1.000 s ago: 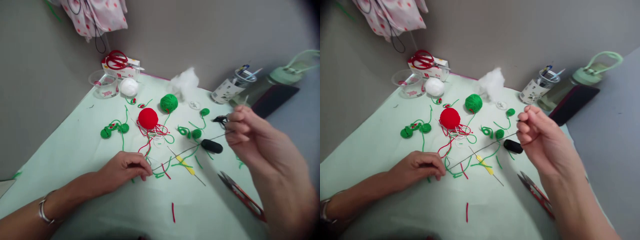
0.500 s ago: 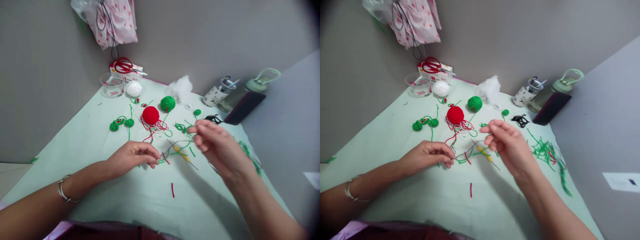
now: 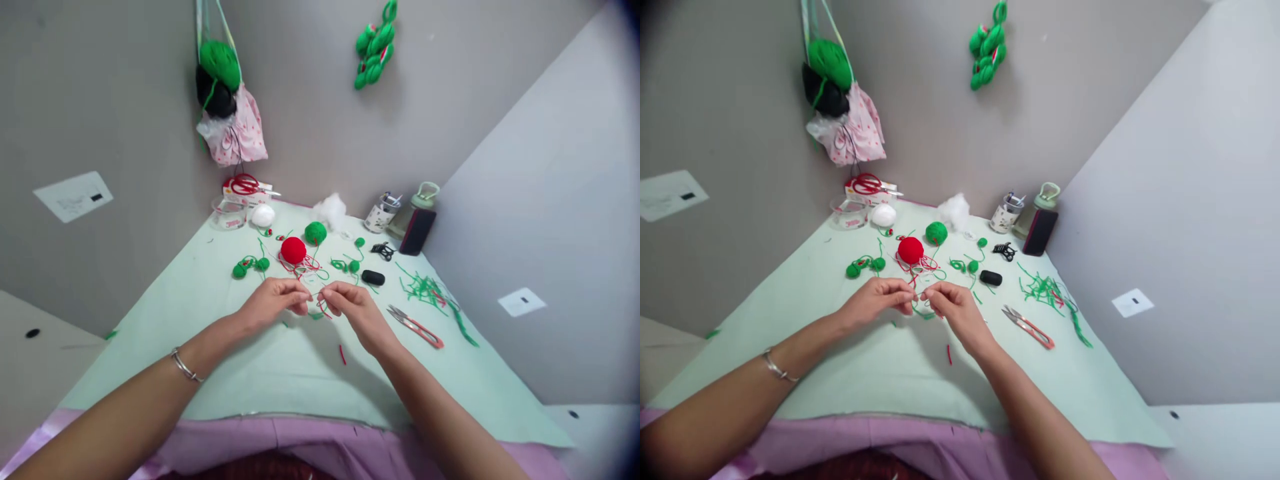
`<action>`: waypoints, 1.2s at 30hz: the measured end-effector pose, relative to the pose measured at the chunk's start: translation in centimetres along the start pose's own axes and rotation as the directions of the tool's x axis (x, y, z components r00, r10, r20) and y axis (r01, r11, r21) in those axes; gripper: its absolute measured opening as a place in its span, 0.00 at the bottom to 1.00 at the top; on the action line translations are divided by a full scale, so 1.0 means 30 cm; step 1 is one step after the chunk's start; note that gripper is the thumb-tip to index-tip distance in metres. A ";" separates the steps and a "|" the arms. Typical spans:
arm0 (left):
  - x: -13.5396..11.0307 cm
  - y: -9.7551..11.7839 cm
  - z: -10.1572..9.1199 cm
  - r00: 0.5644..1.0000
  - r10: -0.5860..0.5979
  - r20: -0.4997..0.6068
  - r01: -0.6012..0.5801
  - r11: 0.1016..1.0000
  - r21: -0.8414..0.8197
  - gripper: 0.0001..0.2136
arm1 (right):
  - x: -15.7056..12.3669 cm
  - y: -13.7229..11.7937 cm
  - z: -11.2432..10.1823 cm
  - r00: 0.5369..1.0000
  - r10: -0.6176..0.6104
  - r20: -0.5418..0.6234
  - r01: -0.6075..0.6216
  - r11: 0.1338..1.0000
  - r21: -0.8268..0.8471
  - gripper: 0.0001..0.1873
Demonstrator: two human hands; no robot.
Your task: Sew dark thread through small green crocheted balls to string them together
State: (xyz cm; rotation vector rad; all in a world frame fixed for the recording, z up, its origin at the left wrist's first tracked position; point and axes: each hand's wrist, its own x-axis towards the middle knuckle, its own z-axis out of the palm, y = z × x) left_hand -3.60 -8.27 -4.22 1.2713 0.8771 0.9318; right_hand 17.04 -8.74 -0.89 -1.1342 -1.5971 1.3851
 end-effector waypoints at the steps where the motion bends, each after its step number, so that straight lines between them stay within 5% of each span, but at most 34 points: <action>1: 0.000 0.000 0.003 0.999 -0.002 0.034 0.003 1.000 -0.019 0.10 | 0.008 -0.006 -0.002 1.000 -0.026 -0.012 0.026 0.999 -0.023 0.15; 10: 0.001 0.042 0.009 0.995 -0.073 -0.074 0.015 0.808 -0.590 0.16 | 0.031 0.076 0.046 0.957 -0.265 -0.116 0.241 0.953 -0.182 0.13; 14: 0.008 0.032 0.007 0.985 -0.137 -0.109 0.039 0.780 -0.625 0.13 | 0.003 0.112 0.078 0.850 -0.525 0.034 0.480 0.747 -0.459 0.11; 19: 0.003 0.019 0.021 0.985 -0.153 -0.078 0.078 0.802 -0.593 0.11 | -0.009 0.120 0.087 0.795 -0.593 0.130 0.545 0.602 -0.584 0.14; 22: 0.001 0.005 0.028 0.986 -0.122 -0.110 0.055 0.874 -0.483 0.10 | -0.015 0.108 0.090 0.811 -0.572 0.119 0.533 0.640 -0.553 0.14; 25: -0.004 -0.008 0.039 0.982 0.008 -0.189 -0.034 0.990 -0.135 0.10 | -0.019 0.080 0.086 0.869 -0.494 0.038 0.460 0.774 -0.435 0.12; 29: -0.017 -0.013 0.058 0.935 0.328 -0.138 -0.256 0.889 0.379 0.08 | -0.008 0.054 0.060 0.960 -0.268 -0.087 0.250 0.952 -0.175 0.13; 32: -0.018 -0.014 0.057 0.918 0.376 -0.128 -0.270 0.826 0.495 0.07 | 0.007 0.058 0.048 0.980 -0.188 -0.061 0.185 0.982 -0.049 0.13; 36: -0.009 -0.014 0.042 0.897 0.368 -0.246 -0.223 0.855 0.468 0.09 | 0.019 0.071 0.051 0.986 -0.166 -0.015 0.166 0.986 -0.011 0.14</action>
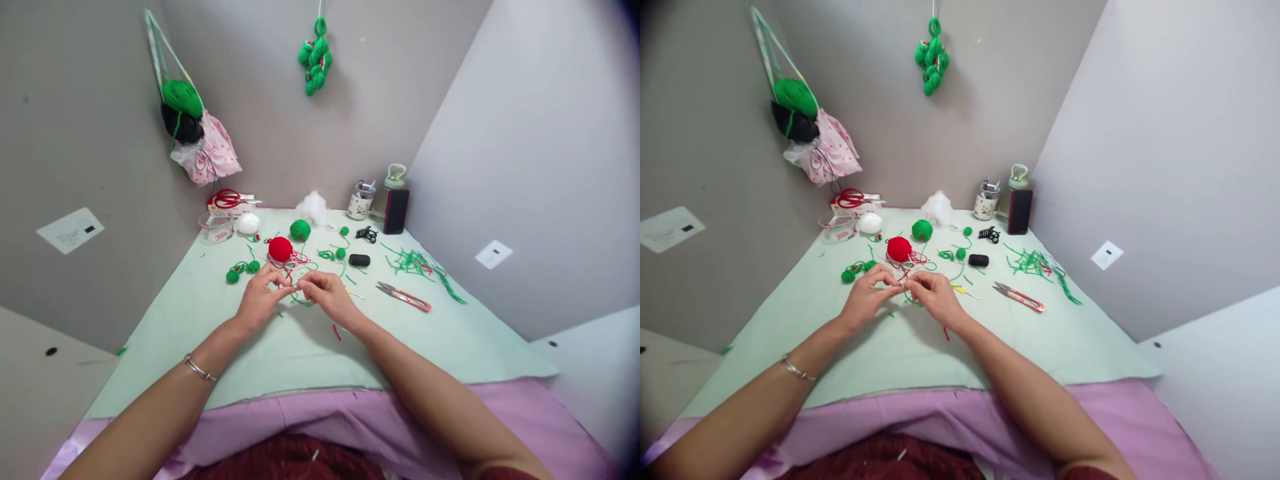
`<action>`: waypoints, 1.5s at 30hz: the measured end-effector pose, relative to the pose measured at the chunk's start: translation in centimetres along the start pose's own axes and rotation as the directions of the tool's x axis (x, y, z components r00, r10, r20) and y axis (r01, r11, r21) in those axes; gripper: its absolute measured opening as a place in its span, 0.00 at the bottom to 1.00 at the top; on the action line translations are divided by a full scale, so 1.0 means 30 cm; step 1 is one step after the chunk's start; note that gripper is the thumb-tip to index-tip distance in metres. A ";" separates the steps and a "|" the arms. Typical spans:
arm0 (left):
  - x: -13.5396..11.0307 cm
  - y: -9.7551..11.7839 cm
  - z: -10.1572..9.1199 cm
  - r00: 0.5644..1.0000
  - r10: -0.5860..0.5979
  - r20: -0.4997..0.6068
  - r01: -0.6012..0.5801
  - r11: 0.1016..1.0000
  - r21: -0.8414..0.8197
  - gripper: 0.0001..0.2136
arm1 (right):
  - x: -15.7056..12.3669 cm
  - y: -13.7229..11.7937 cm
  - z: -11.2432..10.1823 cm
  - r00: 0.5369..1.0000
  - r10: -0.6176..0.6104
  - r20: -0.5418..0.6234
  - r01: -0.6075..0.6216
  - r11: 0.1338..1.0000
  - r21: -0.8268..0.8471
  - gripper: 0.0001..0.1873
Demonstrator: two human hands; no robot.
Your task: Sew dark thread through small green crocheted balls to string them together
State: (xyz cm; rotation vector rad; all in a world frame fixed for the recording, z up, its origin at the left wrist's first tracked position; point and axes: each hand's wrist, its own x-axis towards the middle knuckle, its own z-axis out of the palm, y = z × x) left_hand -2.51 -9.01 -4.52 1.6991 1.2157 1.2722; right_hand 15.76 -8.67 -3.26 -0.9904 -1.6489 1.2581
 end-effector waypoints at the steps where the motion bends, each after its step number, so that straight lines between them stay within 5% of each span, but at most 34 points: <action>1: 0.003 -0.001 -0.002 1.000 -0.016 -0.016 0.015 1.000 -0.013 0.10 | 0.001 0.003 0.000 1.000 0.007 0.004 -0.008 1.000 0.007 0.15; 12: 0.002 -0.005 -0.005 0.980 -0.152 0.128 0.188 0.922 -0.339 0.15 | 0.004 -0.007 -0.017 0.997 0.073 0.030 -0.074 0.996 0.041 0.19; 21: 0.041 -0.009 -0.055 0.976 -0.209 -0.063 0.161 0.884 -0.440 0.18 | 0.001 -0.033 -0.032 0.997 0.069 -0.032 -0.069 0.997 0.024 0.17; 25: 0.048 -0.018 -0.068 0.979 -0.195 -0.058 0.156 0.902 -0.403 0.19 | 0.011 -0.020 -0.046 0.997 0.055 -0.054 -0.054 0.998 0.017 0.17; 29: 0.042 -0.005 -0.066 0.985 -0.170 0.019 0.166 0.918 -0.362 0.18 | 0.041 -0.004 -0.170 0.970 -0.013 -0.243 0.001 0.999 -0.050 0.19; 32: 0.034 0.013 -0.068 0.988 -0.139 0.074 0.156 0.914 -0.374 0.15 | 0.078 -0.017 -0.326 0.880 -0.092 -0.466 0.047 0.993 -0.107 0.22; 36: 0.020 0.028 -0.042 0.962 -0.084 0.260 0.186 0.899 -0.396 0.13 | 0.176 -0.036 -0.472 0.885 -0.039 -0.465 -0.037 0.988 -0.153 0.30; 41: 0.003 0.029 0.053 0.929 -0.093 0.359 0.247 0.876 -0.413 0.12 | 0.331 0.005 -0.480 0.917 0.068 -0.394 -0.200 0.932 -0.304 0.12; 45: -0.015 0.010 0.086 0.904 -0.121 0.411 0.290 0.879 -0.378 0.10 | 0.384 0.069 -0.448 0.912 0.092 -0.400 -0.305 0.805 -0.510 0.04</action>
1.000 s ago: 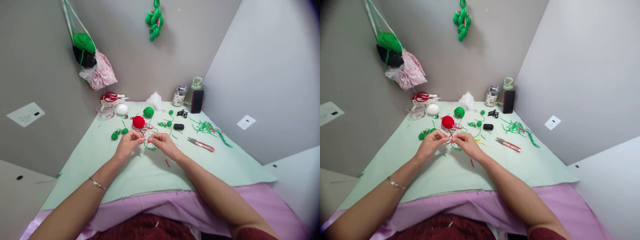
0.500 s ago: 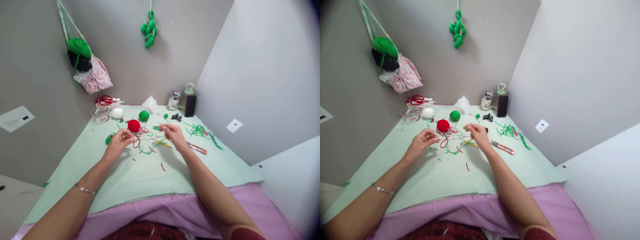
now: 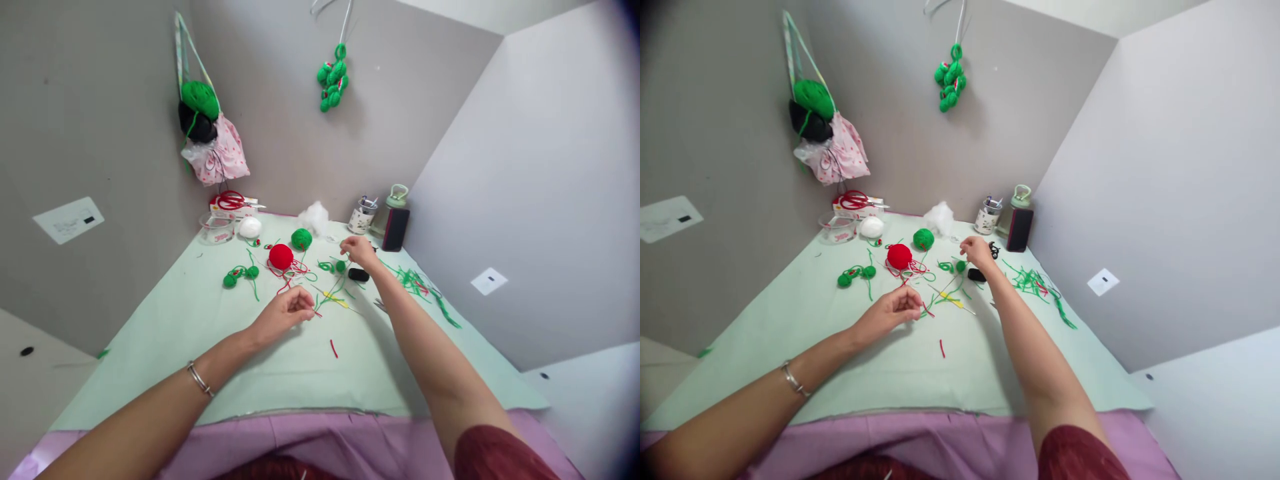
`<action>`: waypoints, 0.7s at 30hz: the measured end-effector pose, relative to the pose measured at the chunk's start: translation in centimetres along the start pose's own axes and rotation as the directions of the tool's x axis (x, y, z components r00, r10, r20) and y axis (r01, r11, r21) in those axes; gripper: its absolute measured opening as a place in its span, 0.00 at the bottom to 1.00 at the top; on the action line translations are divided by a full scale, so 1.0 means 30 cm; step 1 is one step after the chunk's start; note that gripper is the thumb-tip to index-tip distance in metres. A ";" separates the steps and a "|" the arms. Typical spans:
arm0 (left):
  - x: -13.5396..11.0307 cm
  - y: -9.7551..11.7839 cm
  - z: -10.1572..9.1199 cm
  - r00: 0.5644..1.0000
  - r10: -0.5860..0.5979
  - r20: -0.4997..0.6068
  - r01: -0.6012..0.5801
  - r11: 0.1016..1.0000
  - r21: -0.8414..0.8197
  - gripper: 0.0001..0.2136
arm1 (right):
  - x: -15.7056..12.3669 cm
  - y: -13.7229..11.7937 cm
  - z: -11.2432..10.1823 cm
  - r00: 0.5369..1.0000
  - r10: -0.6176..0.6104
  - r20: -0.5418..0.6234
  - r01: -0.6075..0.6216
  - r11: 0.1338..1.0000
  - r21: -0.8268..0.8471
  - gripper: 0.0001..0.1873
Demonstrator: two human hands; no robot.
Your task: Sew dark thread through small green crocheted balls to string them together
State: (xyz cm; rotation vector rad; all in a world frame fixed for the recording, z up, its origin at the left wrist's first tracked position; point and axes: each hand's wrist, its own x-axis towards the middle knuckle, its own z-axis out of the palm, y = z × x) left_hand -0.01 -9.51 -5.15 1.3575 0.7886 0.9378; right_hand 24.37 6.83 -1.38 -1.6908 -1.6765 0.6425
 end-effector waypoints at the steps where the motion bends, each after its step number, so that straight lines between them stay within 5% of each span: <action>1: -0.004 -0.006 -0.003 1.000 -0.011 0.006 0.011 1.000 0.006 0.10 | -0.002 0.010 0.013 1.000 0.004 0.000 -0.004 0.997 -0.074 0.04; 11: -0.012 -0.007 -0.021 0.999 -0.038 0.016 0.038 0.999 0.022 0.12 | -0.107 0.029 0.090 0.998 -0.055 0.038 0.067 0.886 -0.460 0.11; 16: -0.015 -0.002 -0.043 0.998 0.012 -0.056 -0.010 0.999 0.035 0.11 | -0.153 0.024 0.111 0.995 -0.096 0.018 0.094 0.905 -0.415 0.11; 21: -0.016 -0.001 -0.060 0.962 0.116 -0.247 -0.102 0.992 0.068 0.10 | -0.205 0.009 0.083 0.995 -0.096 0.009 0.096 0.978 -0.186 0.13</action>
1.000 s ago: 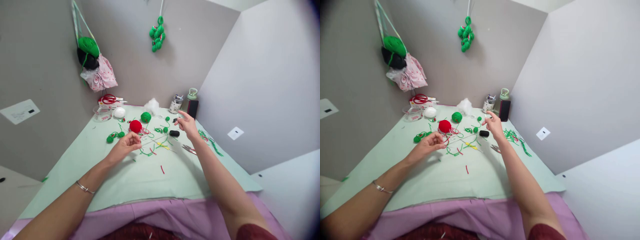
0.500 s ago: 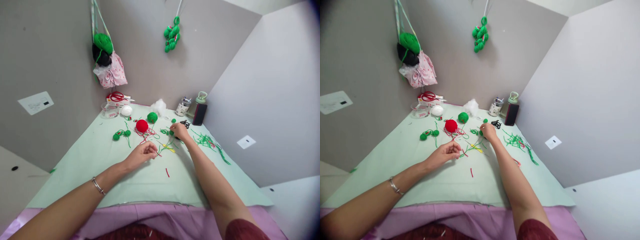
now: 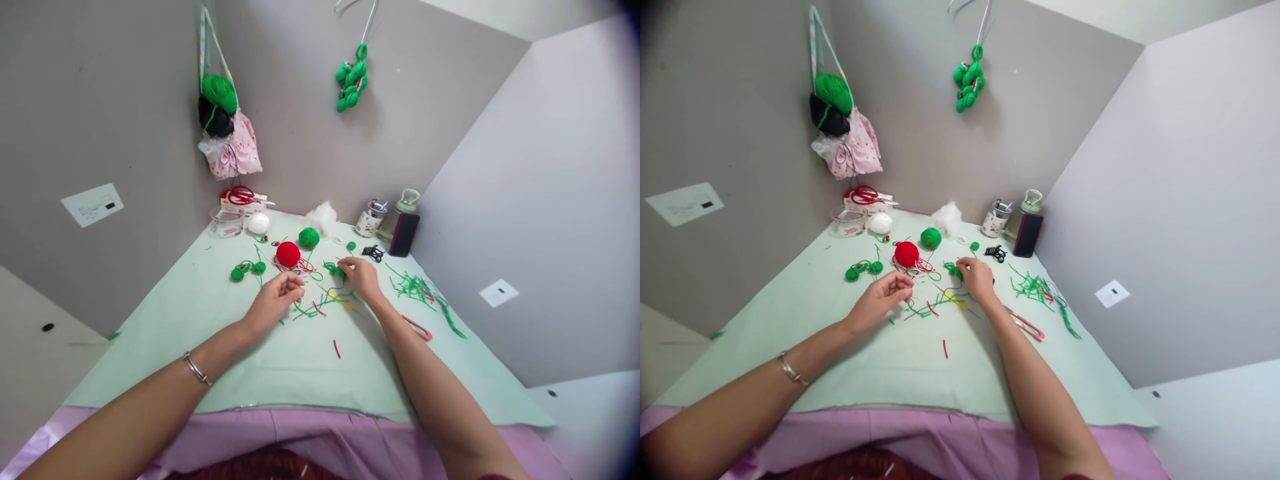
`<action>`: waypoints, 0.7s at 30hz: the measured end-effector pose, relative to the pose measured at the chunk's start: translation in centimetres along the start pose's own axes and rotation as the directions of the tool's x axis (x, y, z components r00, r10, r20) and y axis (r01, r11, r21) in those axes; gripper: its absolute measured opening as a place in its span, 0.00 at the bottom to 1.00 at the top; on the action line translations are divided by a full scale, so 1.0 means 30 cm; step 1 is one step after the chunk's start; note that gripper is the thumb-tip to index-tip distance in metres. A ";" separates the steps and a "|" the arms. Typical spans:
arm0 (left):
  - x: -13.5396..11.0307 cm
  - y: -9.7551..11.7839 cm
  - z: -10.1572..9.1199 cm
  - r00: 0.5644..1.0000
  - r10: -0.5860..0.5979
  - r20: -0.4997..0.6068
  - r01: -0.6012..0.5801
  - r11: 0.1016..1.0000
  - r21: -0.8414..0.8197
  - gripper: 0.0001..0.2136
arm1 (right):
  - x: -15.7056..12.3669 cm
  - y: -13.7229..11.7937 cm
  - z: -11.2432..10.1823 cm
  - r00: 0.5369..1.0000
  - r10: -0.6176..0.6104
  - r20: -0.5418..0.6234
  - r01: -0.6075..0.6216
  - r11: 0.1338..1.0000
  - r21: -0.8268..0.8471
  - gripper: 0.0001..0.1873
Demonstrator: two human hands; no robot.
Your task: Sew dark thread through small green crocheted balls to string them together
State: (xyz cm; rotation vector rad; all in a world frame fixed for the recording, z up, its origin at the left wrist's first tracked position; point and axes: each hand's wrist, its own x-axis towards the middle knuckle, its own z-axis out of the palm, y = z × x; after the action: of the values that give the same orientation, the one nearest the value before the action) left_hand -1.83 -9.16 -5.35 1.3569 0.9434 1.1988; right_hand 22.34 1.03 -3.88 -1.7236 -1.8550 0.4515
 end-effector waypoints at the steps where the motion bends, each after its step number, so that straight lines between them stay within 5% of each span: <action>1: -0.001 0.002 0.000 0.998 0.037 -0.050 -0.037 0.999 0.015 0.09 | -0.015 -0.011 -0.013 1.000 0.000 0.012 -0.001 0.999 0.054 0.16; 5: -0.014 0.007 0.005 0.945 0.297 -0.135 -0.270 0.945 0.185 0.06 | -0.104 -0.085 -0.043 0.990 -0.004 0.139 -0.062 0.879 0.472 0.23; 8: -0.027 -0.001 0.010 0.875 0.485 -0.011 -0.449 0.818 0.358 0.11 | -0.183 -0.151 -0.016 0.956 -0.027 0.293 -0.212 0.628 0.749 0.22; 12: -0.033 -0.016 0.017 0.833 0.531 0.153 -0.539 0.722 0.434 0.13 | -0.249 -0.203 0.047 0.925 -0.045 0.376 -0.294 0.542 0.787 0.20; 14: -0.022 -0.013 0.013 0.882 0.457 0.114 -0.465 0.806 0.367 0.11 | -0.257 -0.205 0.062 0.919 -0.050 0.391 -0.306 0.537 0.786 0.20; 17: 0.016 0.007 -0.022 0.974 0.154 -0.165 -0.158 0.987 -0.008 0.08 | -0.244 -0.187 0.053 0.945 -0.034 0.327 -0.267 0.498 0.825 0.20; 19: 0.048 0.022 -0.063 0.949 -0.132 -0.286 0.002 0.910 -0.415 0.03 | -0.231 -0.171 0.035 0.975 -0.005 0.223 -0.196 0.456 0.868 0.19; 21: 0.071 0.033 -0.102 0.909 -0.315 -0.273 0.064 0.753 -0.655 0.06 | -0.224 -0.163 0.017 0.989 0.011 0.145 -0.136 0.424 0.896 0.18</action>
State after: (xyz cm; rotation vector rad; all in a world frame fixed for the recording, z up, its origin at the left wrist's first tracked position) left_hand -4.49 -6.63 -4.17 0.4783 0.7941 1.4627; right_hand 18.24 -6.08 -2.54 -0.9810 -1.1460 1.3398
